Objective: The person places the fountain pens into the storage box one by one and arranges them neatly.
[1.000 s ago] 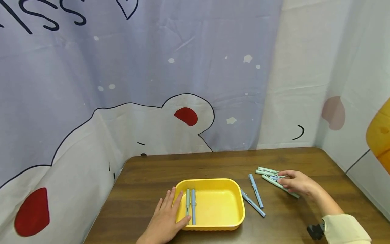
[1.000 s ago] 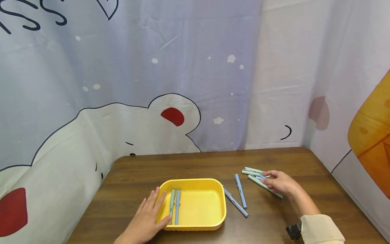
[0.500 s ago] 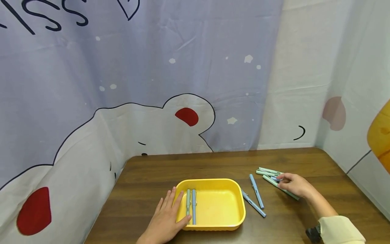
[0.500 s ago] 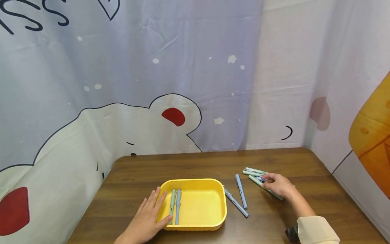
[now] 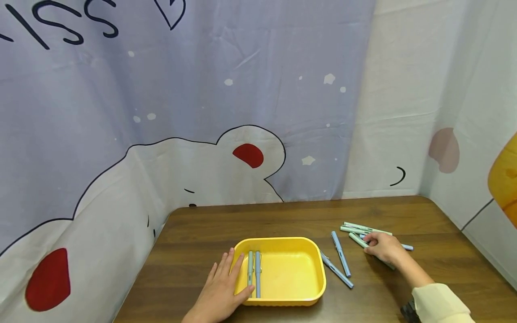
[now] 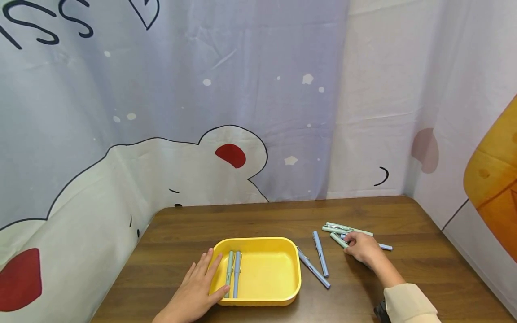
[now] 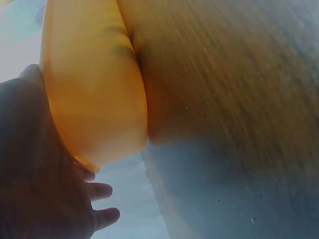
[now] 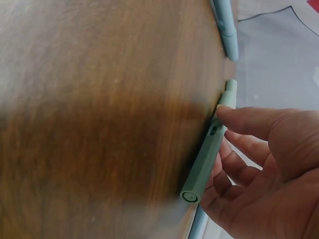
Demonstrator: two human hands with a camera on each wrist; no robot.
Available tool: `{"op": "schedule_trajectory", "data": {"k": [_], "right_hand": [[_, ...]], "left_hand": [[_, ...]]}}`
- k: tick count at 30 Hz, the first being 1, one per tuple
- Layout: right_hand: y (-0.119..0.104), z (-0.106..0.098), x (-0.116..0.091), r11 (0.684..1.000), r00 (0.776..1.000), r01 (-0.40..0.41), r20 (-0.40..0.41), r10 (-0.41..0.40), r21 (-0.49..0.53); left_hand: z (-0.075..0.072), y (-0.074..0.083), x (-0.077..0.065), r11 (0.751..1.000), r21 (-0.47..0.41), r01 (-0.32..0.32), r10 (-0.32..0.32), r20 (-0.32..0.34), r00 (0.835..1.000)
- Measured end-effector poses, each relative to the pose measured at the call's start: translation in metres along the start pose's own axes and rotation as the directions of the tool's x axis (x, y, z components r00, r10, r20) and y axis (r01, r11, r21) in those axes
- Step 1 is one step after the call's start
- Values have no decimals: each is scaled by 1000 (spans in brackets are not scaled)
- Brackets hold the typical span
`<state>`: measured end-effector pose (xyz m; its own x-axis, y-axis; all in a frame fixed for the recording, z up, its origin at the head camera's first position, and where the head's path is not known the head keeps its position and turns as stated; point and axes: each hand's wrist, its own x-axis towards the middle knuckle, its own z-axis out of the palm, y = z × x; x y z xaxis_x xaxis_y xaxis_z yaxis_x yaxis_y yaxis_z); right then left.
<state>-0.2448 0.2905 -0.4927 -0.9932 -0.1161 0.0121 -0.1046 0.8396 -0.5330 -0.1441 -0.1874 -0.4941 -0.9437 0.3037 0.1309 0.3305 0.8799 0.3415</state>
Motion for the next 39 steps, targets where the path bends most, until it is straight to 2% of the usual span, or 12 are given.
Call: {"op": "schedule_trajectory", "data": {"k": [9, 17, 22, 25, 28, 31, 39], "right_hand": [[-5, 1, 2, 998, 999, -20, 30, 22, -55], [-10, -4, 2, 997, 992, -57, 106, 62, -48], [-12, -5, 0, 997, 988, -74, 135, 74, -7], [-12, -6, -1, 993, 984, -95, 156, 83, 70], [-12, -8, -1, 973, 973, -145, 202, 108, 180], [-12, -10, 0, 936, 960, -203, 248, 132, 289], [-16, -11, -2, 852, 947, -274, 280, 159, 446]], "left_hand": [[-1, 1, -1, 1000, -5, 12, -12, 11, 1000], [-1, 1, 1, 1000, -15, 17, -16, 28, 999], [-1, 0, 1, 1000, -13, 17, -17, 31, 999], [0, 0, 1, 1000, -12, 18, -17, 28, 999], [0, 0, 1, 1000, -15, 21, -21, 25, 999], [0, 0, 1, 1000, -21, 23, -23, 23, 999], [0, 1, 1, 999, -28, 26, -25, 24, 999]]}}
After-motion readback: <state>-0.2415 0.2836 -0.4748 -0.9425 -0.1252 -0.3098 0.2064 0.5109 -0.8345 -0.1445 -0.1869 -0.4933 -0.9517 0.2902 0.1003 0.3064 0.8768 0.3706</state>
